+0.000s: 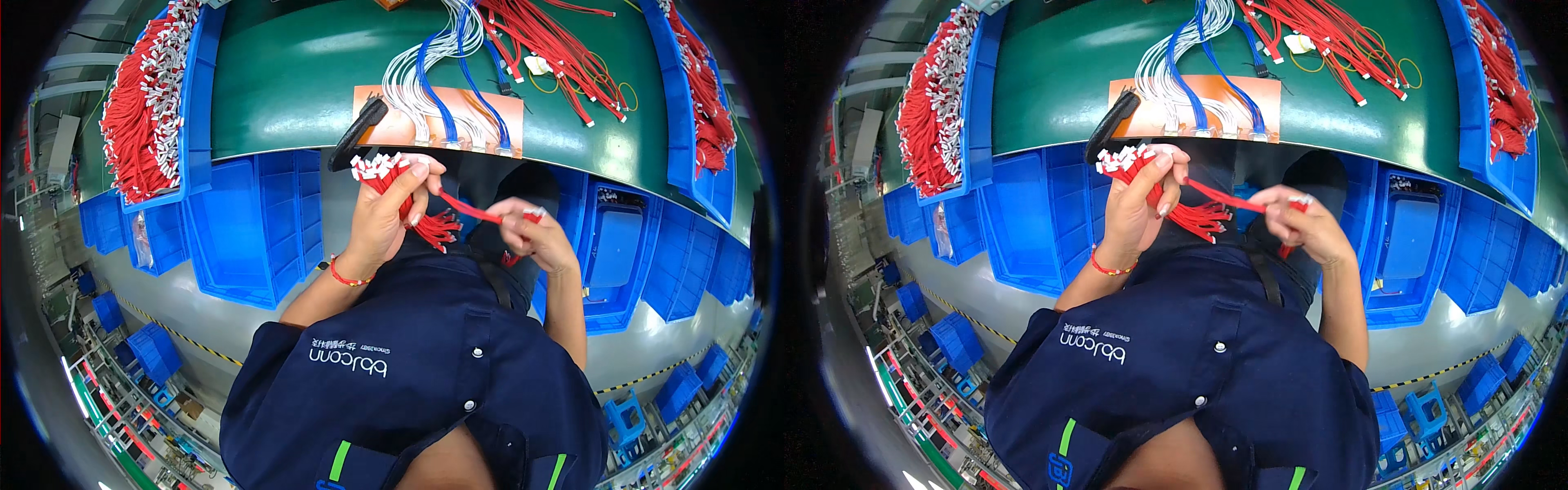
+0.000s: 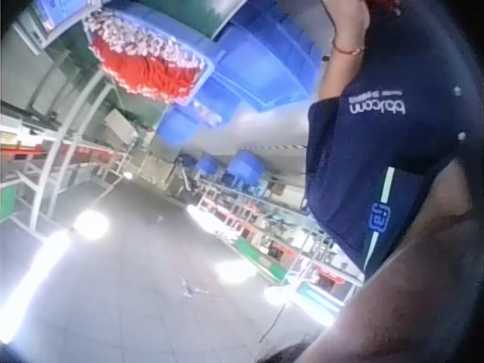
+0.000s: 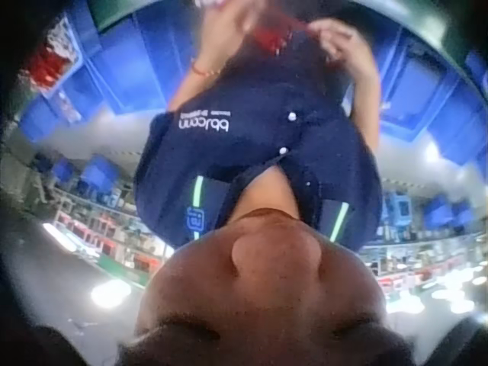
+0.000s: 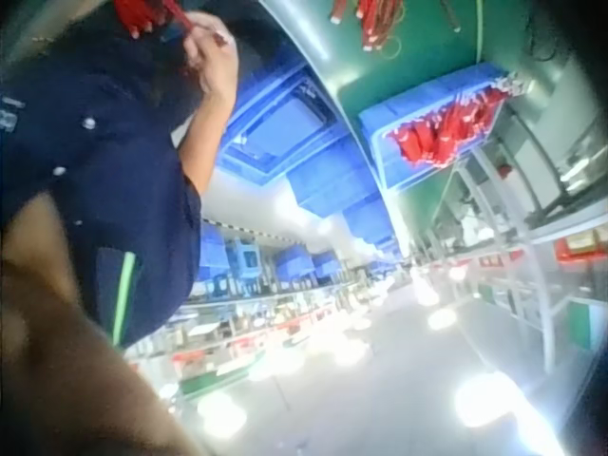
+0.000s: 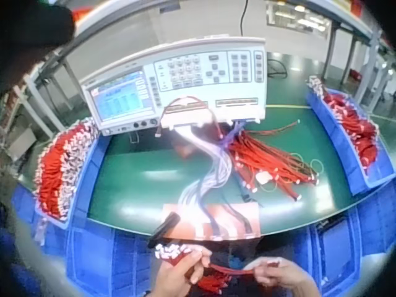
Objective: The person bundles and organizes bunches of red, blue, and white wire harnesses by hand at a factory workbench, securing each bundle with rubber bands.
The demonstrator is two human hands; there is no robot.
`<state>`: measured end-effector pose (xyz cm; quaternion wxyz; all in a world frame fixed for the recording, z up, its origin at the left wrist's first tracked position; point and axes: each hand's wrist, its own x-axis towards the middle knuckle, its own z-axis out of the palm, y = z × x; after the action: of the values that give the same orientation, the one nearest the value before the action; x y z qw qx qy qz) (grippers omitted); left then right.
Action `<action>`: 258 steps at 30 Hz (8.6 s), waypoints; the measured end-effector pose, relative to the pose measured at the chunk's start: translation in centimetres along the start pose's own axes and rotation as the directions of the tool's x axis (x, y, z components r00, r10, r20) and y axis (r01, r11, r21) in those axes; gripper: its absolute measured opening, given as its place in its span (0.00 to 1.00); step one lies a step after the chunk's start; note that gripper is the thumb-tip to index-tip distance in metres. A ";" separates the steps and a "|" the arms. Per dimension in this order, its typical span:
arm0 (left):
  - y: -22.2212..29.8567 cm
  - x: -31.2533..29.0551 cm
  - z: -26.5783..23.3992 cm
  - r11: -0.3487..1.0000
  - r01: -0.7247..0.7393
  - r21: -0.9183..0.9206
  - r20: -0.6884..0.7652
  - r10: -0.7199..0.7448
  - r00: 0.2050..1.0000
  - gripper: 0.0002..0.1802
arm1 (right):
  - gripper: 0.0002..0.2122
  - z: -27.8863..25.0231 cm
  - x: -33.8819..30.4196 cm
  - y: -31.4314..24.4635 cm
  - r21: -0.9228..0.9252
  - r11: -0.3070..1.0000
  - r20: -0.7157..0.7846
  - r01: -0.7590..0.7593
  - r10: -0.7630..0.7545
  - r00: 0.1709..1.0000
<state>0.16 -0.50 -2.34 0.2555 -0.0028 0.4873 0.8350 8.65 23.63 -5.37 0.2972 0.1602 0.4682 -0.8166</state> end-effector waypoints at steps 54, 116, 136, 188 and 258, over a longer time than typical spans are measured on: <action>-0.1 1.3 -0.5 0.997 0.066 -0.025 -0.093 -0.068 0.993 0.16 | 0.13 4.5 3.2 -2.4 -0.057 0.915 -0.381 0.400 -0.390 0.838; -0.3 1.0 0.2 0.999 0.046 0.019 -0.186 -0.042 0.982 0.11 | 0.08 0.4 0.8 -0.2 0.209 0.845 0.030 0.492 -0.508 0.861; 0.7 1.5 -0.6 0.991 0.128 -0.026 -0.141 -0.131 0.981 0.11 | 0.11 4.9 3.3 -2.1 -0.183 0.881 -0.389 0.435 -0.472 0.792; 0.0 -0.6 1.5 0.965 0.259 0.031 0.186 -0.260 0.947 0.14 | 0.21 4.6 1.1 -2.4 0.119 0.967 -0.041 0.226 -0.222 0.974; 0.3 1.3 -0.1 0.990 0.110 -0.092 -0.151 -0.123 0.981 0.14 | 0.10 4.5 3.3 -1.5 -0.216 0.863 -0.432 0.456 -0.504 0.748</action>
<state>-1.14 -0.15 -2.48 0.2647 -0.1074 0.4697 0.8353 5.21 19.18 -3.85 -0.0392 0.2145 0.5905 -0.7770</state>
